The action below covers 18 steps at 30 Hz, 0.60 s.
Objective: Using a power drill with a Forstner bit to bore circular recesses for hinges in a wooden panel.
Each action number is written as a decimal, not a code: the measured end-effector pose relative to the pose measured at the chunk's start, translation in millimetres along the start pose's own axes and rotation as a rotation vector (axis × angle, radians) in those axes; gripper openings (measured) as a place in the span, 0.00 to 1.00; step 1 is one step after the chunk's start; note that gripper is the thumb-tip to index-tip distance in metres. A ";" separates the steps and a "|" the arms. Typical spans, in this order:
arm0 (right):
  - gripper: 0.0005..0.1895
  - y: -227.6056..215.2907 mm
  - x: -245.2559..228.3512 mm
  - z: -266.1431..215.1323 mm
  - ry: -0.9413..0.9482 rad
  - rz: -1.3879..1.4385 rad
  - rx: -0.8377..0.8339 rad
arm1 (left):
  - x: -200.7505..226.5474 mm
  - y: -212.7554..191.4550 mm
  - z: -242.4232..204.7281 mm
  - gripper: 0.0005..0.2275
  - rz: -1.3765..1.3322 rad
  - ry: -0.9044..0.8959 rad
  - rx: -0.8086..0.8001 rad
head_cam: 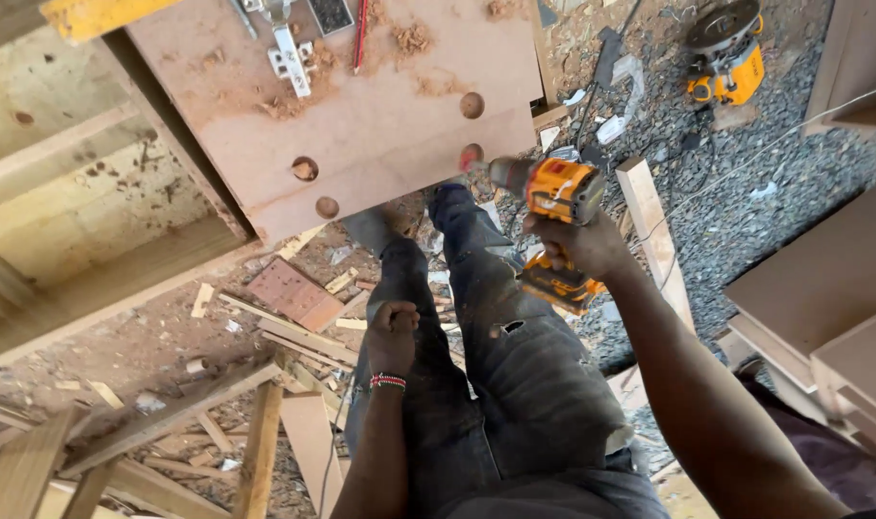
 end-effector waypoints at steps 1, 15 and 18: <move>0.13 -7.7 -1.1 0.1 -0.071 -0.098 0.008 | -1.6 1.8 0.6 0.14 0.002 -0.009 -0.002; 0.24 30.7 -61.7 -27.3 -0.146 -0.582 0.136 | -25.3 -6.4 1.3 0.13 -0.118 -0.044 0.032; 0.24 31.8 -64.6 -31.2 -0.122 -0.576 0.150 | -15.8 -8.5 4.1 0.13 -0.151 -0.040 0.049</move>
Point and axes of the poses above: each hand's wrist, its own z-axis towards the middle knuckle, its own y-axis out of the palm, x = y × z, the point moved 3 cm from there along z, towards the middle knuckle, and after that the axes turned 6 degrees about -z, right-handed, at the moved point
